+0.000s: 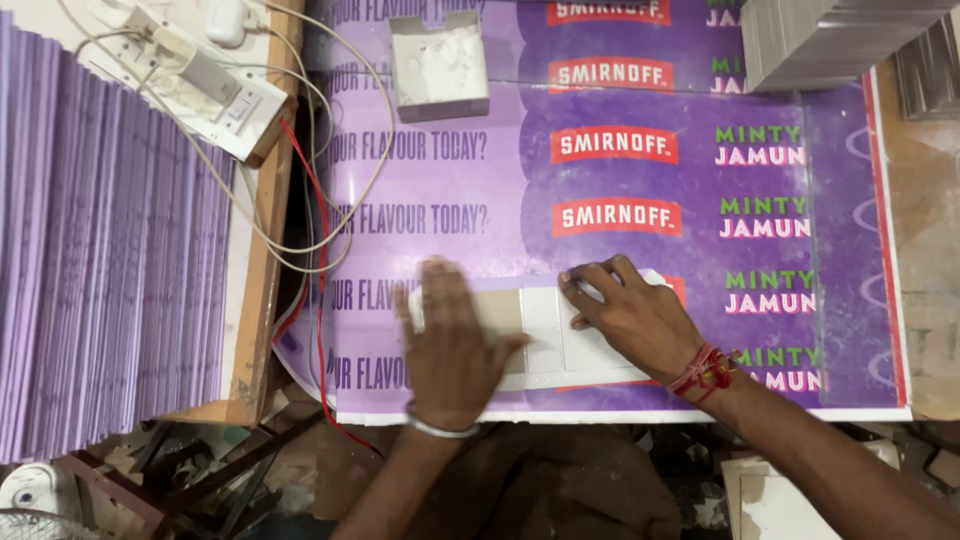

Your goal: The person repeatedly folds purple printed paper sheets into small rectangular packets by hand. They fold the edges, crease the folds, and place the finished packets into a stack on the right side of the table.

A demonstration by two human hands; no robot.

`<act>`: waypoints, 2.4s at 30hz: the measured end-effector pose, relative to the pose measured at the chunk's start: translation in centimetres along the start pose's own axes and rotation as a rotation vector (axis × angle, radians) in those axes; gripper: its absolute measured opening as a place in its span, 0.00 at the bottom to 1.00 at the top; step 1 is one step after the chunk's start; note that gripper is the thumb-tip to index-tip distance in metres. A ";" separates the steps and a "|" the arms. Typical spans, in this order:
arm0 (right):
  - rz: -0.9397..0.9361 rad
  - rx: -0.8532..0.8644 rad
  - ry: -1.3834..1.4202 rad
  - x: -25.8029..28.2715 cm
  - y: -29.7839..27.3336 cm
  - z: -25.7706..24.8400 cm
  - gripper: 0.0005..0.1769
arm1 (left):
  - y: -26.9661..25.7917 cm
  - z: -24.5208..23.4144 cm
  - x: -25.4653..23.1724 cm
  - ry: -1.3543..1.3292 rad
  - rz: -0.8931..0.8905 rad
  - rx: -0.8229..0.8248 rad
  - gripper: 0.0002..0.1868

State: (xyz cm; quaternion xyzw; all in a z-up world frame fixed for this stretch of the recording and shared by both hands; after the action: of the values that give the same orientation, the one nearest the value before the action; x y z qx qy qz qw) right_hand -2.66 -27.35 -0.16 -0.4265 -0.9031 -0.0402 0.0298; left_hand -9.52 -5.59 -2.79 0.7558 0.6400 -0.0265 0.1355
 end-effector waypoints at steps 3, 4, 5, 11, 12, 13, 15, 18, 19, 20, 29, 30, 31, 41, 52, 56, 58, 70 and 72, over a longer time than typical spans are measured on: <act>-0.003 -0.012 0.002 -0.2 -0.1 -0.1 0.24 | 1.0 1.2 -4.5 -0.163 0.135 -0.045 0.59; -0.001 -0.008 0.000 -0.2 -0.3 0.0 0.22 | 1.2 1.3 -5.7 -0.190 0.170 -0.020 0.59; 0.002 -0.005 -0.003 -0.3 -0.5 0.1 0.20 | 1.2 1.3 -6.5 -0.218 0.205 0.005 0.58; 0.048 -0.043 0.140 -0.3 -0.8 0.6 0.18 | -1.3 -1.3 -1.4 0.047 -0.032 -0.036 0.57; 0.087 0.017 0.131 -0.4 -0.6 0.6 0.16 | -1.3 -1.1 -1.5 0.031 -0.023 -0.044 0.57; 0.126 0.077 0.121 -0.2 -0.4 0.4 0.15 | -1.2 -0.9 -1.7 0.015 -0.014 -0.052 0.57; 0.105 0.021 0.092 0.0 0.4 -0.4 0.20 | -0.3 -0.5 -2.2 -0.012 0.023 -0.104 0.55; 0.011 -0.141 0.077 1.9 1.9 -0.7 0.36 | 0.7 -0.5 -1.8 -0.104 0.068 -0.153 0.50; 0.030 -0.087 0.082 2.5 2.6 -0.5 0.37 | 0.8 -0.7 -1.2 -0.179 0.059 -0.132 0.47; 0.051 -0.031 0.089 2.9 3.1 -0.3 0.38 | 0.7 -1.0 -0.7 -0.253 0.048 -0.108 0.45; 0.203 0.145 0.823 -3.9 1.4 -2.0 0.18 | -6.2 -2.6 -1.3 -1.397 -0.689 -0.756 0.45; 0.298 0.096 0.934 -4.3 0.3 -2.2 0.17 | -6.1 -2.4 -1.7 -1.438 -0.592 -0.641 0.47; 0.396 0.047 1.043 -4.3 -0.6 -2.1 0.16 | -5.7 -2.1 -2.1 -1.474 -0.495 -0.525 0.49; 0.535 -0.358 1.690 -2.0 -6.0 -1.7 0.33 | 2.8 -5.3 2.3 -0.783 -0.094 0.483 0.17; 0.132 0.650 0.073 -1.1 4.7 -4.4 0.46 | 11.8 -4.2 1.8 -0.245 0.346 0.625 0.25; 0.094 0.426 0.139 -0.6 5.3 -3.0 0.43 | 10.6 -1.8 3.4 -0.124 0.199 0.598 0.19; 0.124 0.392 0.126 -0.6 4.2 -1.9 0.43 | 8.4 -1.2 3.5 -0.120 0.282 0.399 0.12; 0.035 0.254 0.158 -1.2 2.9 -1.3 0.42 | 5.7 -4.9 7.7 -0.381 0.404 0.296 0.19; 0.065 0.370 0.133 -1.9 4.2 -1.7 0.47 | 6.3 -5.4 8.4 -0.397 0.360 0.459 0.21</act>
State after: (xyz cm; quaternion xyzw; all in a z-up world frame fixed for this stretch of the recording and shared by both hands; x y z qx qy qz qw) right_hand 1.80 -26.28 1.59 -0.4390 -0.8769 0.0994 0.1685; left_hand -2.61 2.90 1.72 0.8473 0.4352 -0.2920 0.0863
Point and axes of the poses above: each hand's wrist, its own y-axis towards the middle knuckle, its own z-axis out of the palm, x = y × z, the point moved 1 cm from there along y, towards the middle knuckle, and after that the axes turned 8 degrees about z, right-handed, at the moved point
